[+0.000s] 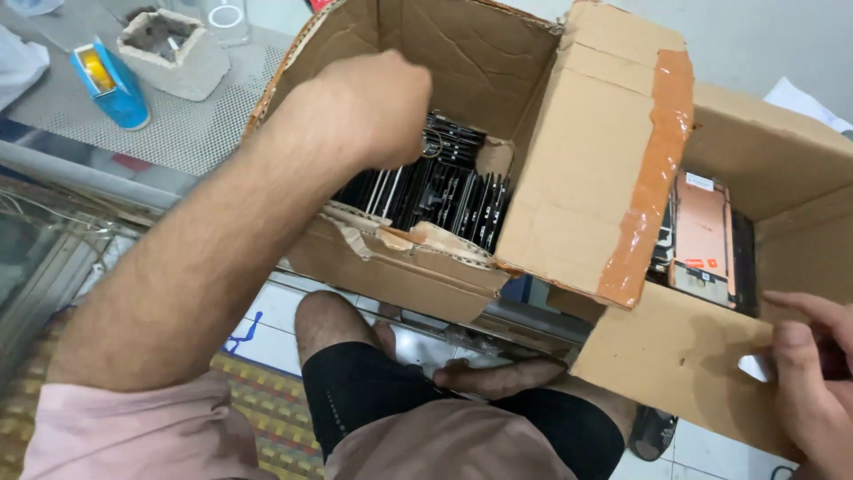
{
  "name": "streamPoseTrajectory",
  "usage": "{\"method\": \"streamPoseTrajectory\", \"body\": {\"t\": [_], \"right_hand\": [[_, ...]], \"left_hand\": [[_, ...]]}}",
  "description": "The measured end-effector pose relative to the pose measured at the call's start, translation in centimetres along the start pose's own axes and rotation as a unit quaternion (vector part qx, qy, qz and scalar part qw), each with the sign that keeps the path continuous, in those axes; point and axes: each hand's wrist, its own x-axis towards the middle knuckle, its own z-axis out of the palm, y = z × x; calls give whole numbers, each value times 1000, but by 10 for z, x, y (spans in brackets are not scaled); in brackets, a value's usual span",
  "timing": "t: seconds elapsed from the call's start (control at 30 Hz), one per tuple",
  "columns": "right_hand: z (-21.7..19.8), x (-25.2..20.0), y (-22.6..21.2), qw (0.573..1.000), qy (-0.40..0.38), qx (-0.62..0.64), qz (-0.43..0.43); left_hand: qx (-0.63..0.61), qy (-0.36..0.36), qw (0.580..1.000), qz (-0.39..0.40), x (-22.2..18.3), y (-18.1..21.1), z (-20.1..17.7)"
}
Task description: The person is sorting through a box of mobile phone screens and frames, inspecting them and using a small tool to peel off protective films.
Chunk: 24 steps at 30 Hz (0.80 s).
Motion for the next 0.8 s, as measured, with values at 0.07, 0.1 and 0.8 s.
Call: {"method": "streamPoseTrajectory", "body": {"t": [0.07,0.1,0.8], "right_hand": [[6,-6,9,999,13,34,36],[8,-6,14,997,20,53,49],[-8,-1,5,998,12,-11,-67]], "left_hand": [[9,11,1000,10,35,1,-6],[31,24,999,10,56,2,-6],[111,-49,992,38,166,-25,46]]}}
